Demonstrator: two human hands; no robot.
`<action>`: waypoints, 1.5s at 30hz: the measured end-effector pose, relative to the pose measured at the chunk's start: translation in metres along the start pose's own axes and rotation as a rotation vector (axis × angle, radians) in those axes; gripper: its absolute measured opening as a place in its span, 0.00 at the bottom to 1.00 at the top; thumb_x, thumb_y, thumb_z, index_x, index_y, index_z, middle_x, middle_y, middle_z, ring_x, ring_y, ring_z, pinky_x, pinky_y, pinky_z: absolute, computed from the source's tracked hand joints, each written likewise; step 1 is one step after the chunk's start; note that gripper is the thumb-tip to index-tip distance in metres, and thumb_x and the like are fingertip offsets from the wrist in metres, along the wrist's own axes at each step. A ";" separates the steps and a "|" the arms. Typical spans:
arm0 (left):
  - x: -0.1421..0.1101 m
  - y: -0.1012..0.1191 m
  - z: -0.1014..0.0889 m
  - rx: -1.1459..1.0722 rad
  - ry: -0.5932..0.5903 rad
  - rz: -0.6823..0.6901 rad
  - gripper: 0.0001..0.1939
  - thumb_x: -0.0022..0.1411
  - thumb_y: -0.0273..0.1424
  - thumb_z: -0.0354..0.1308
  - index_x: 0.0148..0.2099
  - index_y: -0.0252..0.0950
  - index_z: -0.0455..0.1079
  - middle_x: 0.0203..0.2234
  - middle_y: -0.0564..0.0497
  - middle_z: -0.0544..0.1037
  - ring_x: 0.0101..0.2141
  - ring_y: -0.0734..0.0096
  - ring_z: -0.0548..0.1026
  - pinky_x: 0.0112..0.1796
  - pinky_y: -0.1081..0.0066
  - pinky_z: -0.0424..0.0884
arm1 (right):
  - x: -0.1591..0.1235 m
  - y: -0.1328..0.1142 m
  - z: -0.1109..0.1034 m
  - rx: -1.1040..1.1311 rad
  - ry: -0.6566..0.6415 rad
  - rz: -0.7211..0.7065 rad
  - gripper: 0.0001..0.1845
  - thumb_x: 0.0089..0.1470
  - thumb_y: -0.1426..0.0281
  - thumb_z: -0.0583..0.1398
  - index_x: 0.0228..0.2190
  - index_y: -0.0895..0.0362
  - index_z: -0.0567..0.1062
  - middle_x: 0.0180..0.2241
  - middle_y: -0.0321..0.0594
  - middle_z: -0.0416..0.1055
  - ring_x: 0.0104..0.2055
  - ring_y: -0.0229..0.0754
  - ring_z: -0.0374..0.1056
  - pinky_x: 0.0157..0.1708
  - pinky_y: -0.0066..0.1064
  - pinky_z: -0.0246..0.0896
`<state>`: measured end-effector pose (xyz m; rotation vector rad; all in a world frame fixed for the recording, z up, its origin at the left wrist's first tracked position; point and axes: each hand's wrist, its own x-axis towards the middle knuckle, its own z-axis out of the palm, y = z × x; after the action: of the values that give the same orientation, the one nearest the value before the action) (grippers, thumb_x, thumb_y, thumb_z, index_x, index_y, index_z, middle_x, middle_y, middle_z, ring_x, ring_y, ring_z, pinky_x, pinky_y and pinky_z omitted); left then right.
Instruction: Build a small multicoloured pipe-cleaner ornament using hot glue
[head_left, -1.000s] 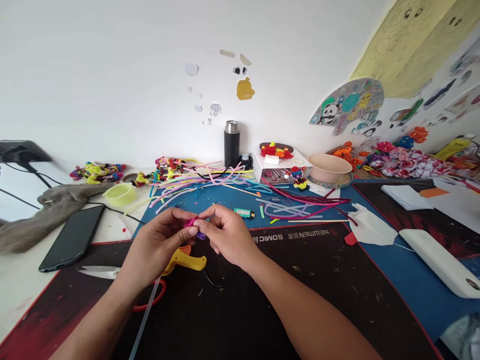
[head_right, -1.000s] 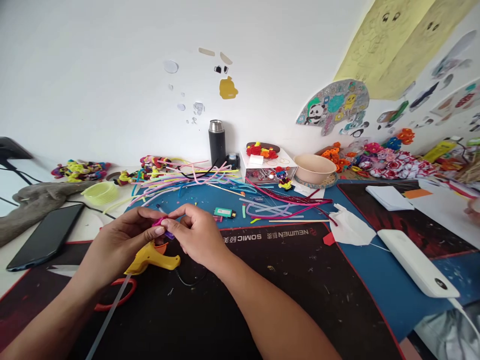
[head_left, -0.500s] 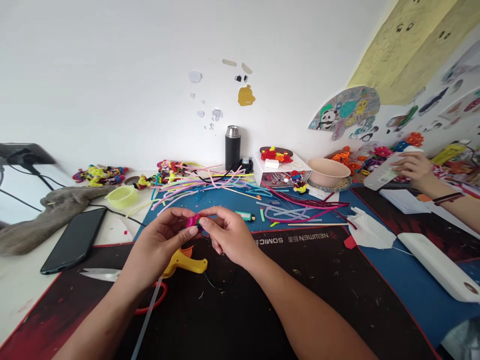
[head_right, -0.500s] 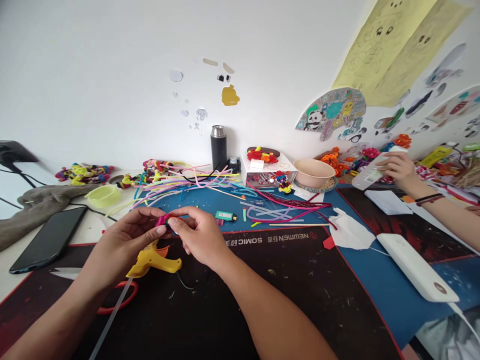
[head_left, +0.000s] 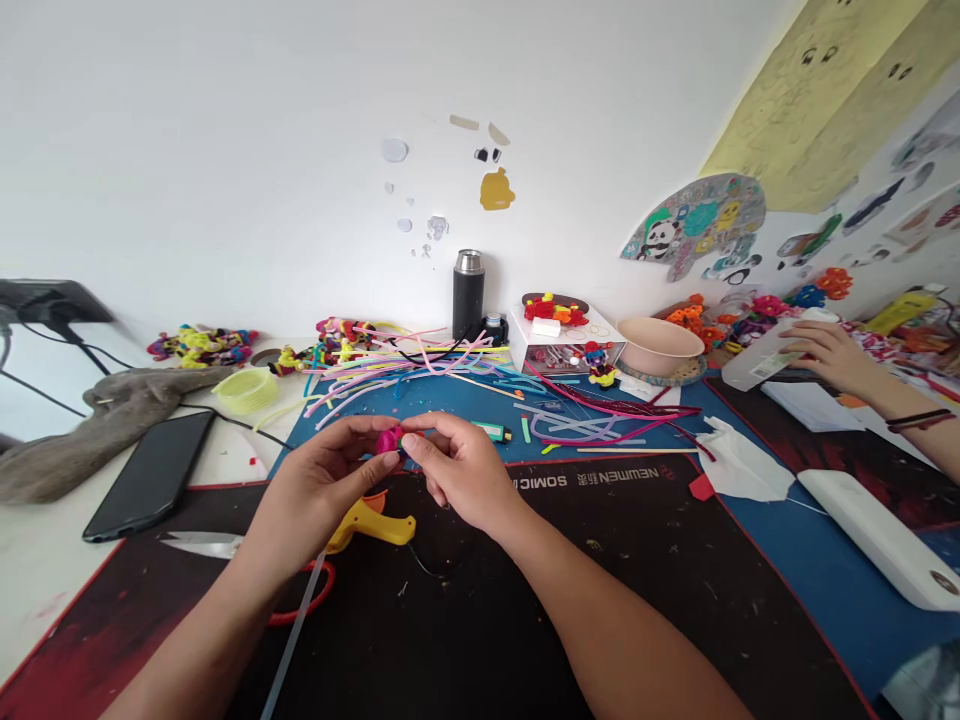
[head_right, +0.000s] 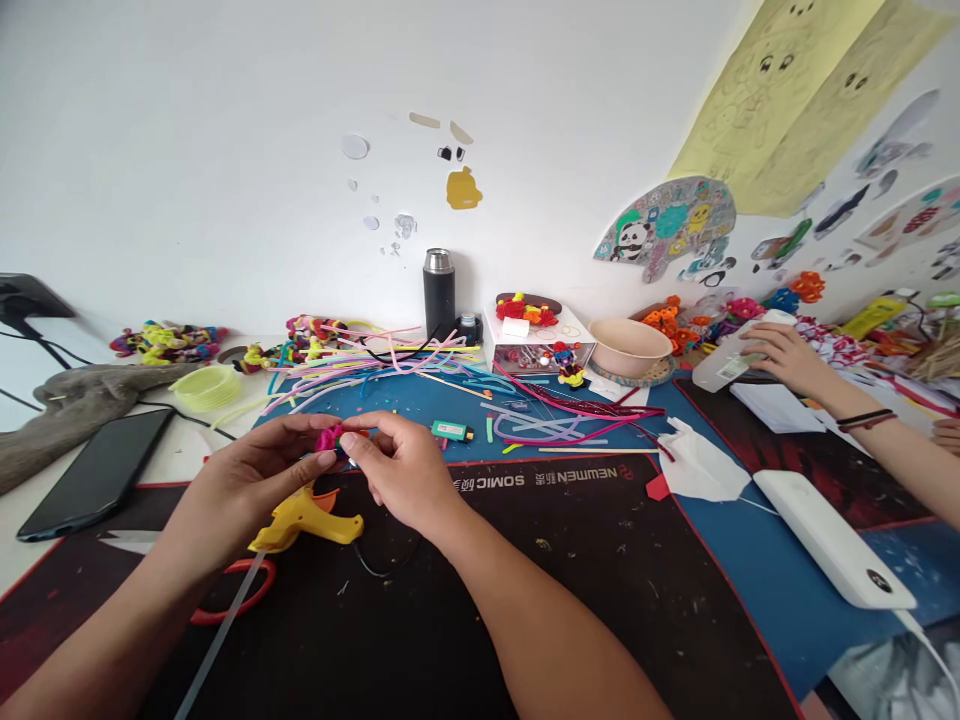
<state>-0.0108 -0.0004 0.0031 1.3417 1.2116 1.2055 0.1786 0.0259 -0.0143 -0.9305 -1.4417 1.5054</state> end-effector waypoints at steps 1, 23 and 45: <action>0.000 0.000 0.000 0.002 0.002 0.009 0.25 0.55 0.49 0.80 0.49 0.41 0.82 0.45 0.44 0.88 0.46 0.50 0.87 0.46 0.58 0.85 | 0.000 0.000 0.000 0.000 -0.002 0.003 0.15 0.67 0.60 0.64 0.50 0.55 0.79 0.20 0.24 0.66 0.15 0.33 0.60 0.17 0.25 0.52; -0.006 -0.010 0.001 0.394 0.104 0.169 0.19 0.65 0.49 0.69 0.49 0.42 0.81 0.47 0.45 0.85 0.38 0.57 0.87 0.38 0.63 0.85 | -0.005 0.002 0.007 -0.509 0.195 -0.219 0.11 0.67 0.64 0.69 0.49 0.53 0.83 0.22 0.27 0.67 0.25 0.37 0.64 0.30 0.31 0.55; -0.001 -0.006 0.000 0.569 0.045 0.243 0.14 0.67 0.46 0.65 0.47 0.44 0.82 0.41 0.48 0.87 0.35 0.57 0.87 0.36 0.64 0.83 | -0.004 0.009 0.001 -0.788 0.224 -0.365 0.10 0.73 0.66 0.61 0.45 0.52 0.84 0.30 0.36 0.82 0.31 0.42 0.77 0.35 0.30 0.61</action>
<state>-0.0114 -0.0012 -0.0034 1.9326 1.5268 1.0978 0.1785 0.0215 -0.0233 -1.1524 -1.9361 0.5257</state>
